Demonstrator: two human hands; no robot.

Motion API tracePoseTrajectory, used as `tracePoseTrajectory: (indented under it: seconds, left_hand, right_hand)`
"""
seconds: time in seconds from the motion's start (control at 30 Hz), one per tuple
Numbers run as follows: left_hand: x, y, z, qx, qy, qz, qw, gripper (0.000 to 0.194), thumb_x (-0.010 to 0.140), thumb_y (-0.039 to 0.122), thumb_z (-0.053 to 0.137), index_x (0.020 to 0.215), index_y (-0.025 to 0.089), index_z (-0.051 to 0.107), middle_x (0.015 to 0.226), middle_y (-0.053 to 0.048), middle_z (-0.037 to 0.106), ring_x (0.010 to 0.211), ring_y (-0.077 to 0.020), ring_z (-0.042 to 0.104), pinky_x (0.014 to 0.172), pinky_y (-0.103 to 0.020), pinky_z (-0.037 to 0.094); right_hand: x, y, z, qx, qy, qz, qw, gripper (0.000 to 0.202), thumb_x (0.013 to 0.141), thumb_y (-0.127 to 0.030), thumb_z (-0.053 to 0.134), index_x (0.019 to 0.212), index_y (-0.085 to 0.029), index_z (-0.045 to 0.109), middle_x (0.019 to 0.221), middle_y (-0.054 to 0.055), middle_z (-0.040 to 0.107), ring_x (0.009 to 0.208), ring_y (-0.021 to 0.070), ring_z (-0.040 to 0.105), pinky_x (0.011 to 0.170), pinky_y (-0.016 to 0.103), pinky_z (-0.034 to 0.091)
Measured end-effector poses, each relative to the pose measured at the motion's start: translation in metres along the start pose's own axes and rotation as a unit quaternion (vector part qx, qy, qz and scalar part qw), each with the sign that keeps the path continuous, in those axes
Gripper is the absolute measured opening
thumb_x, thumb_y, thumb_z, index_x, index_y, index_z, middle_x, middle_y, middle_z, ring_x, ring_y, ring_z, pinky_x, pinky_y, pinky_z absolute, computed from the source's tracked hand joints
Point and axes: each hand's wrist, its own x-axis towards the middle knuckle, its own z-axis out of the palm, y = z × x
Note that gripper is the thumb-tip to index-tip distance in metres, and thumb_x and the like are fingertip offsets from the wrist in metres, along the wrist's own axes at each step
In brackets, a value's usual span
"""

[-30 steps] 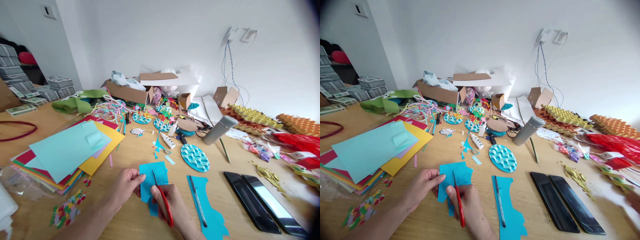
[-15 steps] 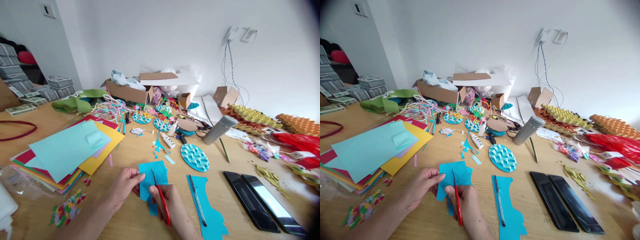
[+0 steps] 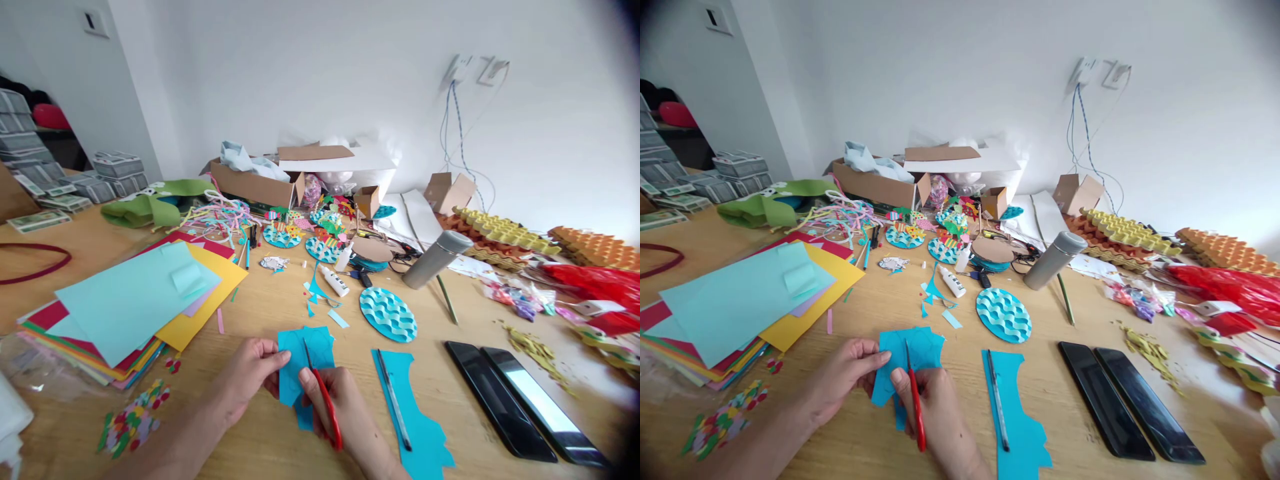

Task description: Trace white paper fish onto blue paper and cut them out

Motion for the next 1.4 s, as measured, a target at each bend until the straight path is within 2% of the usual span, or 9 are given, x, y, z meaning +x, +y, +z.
tracePoseTrajectory:
  seconds: [0.3, 0.6, 0.83, 0.97, 1.13, 1.3, 1.4]
  left_hand:
    - [0.002, -0.003, -0.001, -0.036, -0.013, -0.026, 0.999, 0.047, 0.059, 0.057, 0.079, 0.069, 0.013, 0.066, 0.061, -0.005, 0.065, 0.053, -0.0147, 0.055, 0.054, -0.027, 0.045]
    - [0.000, -0.003, 0.000, -0.057, -0.010, -0.030, 0.998, 0.042, 0.060, 0.053, 0.079, 0.068, 0.013, 0.066, 0.060, -0.003, 0.063, 0.052, -0.0132, 0.054, 0.052, -0.025, 0.042]
    - [0.002, -0.002, 0.000, -0.053, 0.018, -0.025, 0.998, 0.040, 0.060, 0.052, 0.078, 0.064, 0.015, 0.063, 0.057, -0.002, 0.064, 0.051, -0.0140, 0.055, 0.051, -0.025, 0.042]
    - [0.002, -0.002, 0.001, -0.037, 0.054, -0.006, 0.998, 0.040, 0.060, 0.052, 0.076, 0.064, 0.015, 0.063, 0.057, -0.002, 0.064, 0.052, -0.0155, 0.056, 0.053, -0.027, 0.044]
    - [0.004, -0.002, -0.002, -0.043, 0.071, 0.013, 0.996, 0.039, 0.063, 0.053, 0.074, 0.066, 0.016, 0.063, 0.059, -0.002, 0.065, 0.055, -0.0169, 0.058, 0.056, -0.028, 0.045]
    - [0.005, 0.000, -0.004, -0.021, 0.109, 0.034, 0.993, 0.040, 0.064, 0.054, 0.073, 0.061, 0.018, 0.057, 0.053, 0.001, 0.060, 0.050, -0.0141, 0.053, 0.050, -0.025, 0.041]
    - [0.002, 0.001, 0.000, 0.009, 0.102, 0.052, 0.993, 0.041, 0.065, 0.056, 0.071, 0.060, 0.018, 0.058, 0.050, 0.001, 0.058, 0.047, -0.0138, 0.051, 0.048, -0.025, 0.041]
  right_hand:
    - [0.004, 0.004, -0.001, -0.060, 0.043, -0.007, 0.997, 0.071, 0.078, -0.082, 0.038, 0.053, -0.017, 0.050, 0.044, 0.003, 0.052, 0.038, 0.0087, 0.041, 0.039, 0.021, 0.028]
    - [0.004, 0.007, -0.003, -0.021, 0.011, -0.026, 0.999, 0.071, 0.077, -0.083, 0.040, 0.056, -0.016, 0.051, 0.044, 0.001, 0.049, 0.039, 0.0078, 0.039, 0.039, 0.020, 0.026]
    - [0.006, 0.003, -0.006, -0.068, 0.017, -0.006, 0.998, 0.070, 0.066, -0.087, 0.050, 0.048, -0.020, 0.042, 0.044, 0.002, 0.050, 0.041, 0.0094, 0.041, 0.039, 0.022, 0.024]
    - [0.005, 0.001, -0.009, -0.071, 0.002, -0.018, 0.997, 0.070, 0.071, -0.085, 0.045, 0.047, -0.020, 0.042, 0.044, 0.003, 0.051, 0.040, 0.0094, 0.040, 0.039, 0.022, 0.024]
    - [0.001, 0.002, -0.010, -0.067, -0.029, -0.013, 0.997, 0.068, 0.078, -0.080, 0.043, 0.049, -0.018, 0.047, 0.044, 0.003, 0.052, 0.038, 0.0095, 0.043, 0.039, 0.021, 0.027]
    - [-0.003, 0.000, -0.010, 0.001, -0.051, -0.028, 0.998, 0.070, 0.077, -0.082, 0.042, 0.054, -0.017, 0.051, 0.042, 0.001, 0.050, 0.034, 0.0076, 0.040, 0.037, 0.020, 0.028]
    - [-0.002, 0.000, -0.010, 0.010, -0.037, -0.028, 0.999, 0.071, 0.076, -0.083, 0.042, 0.054, -0.016, 0.052, 0.041, 0.001, 0.051, 0.034, 0.0072, 0.039, 0.037, 0.020, 0.028]
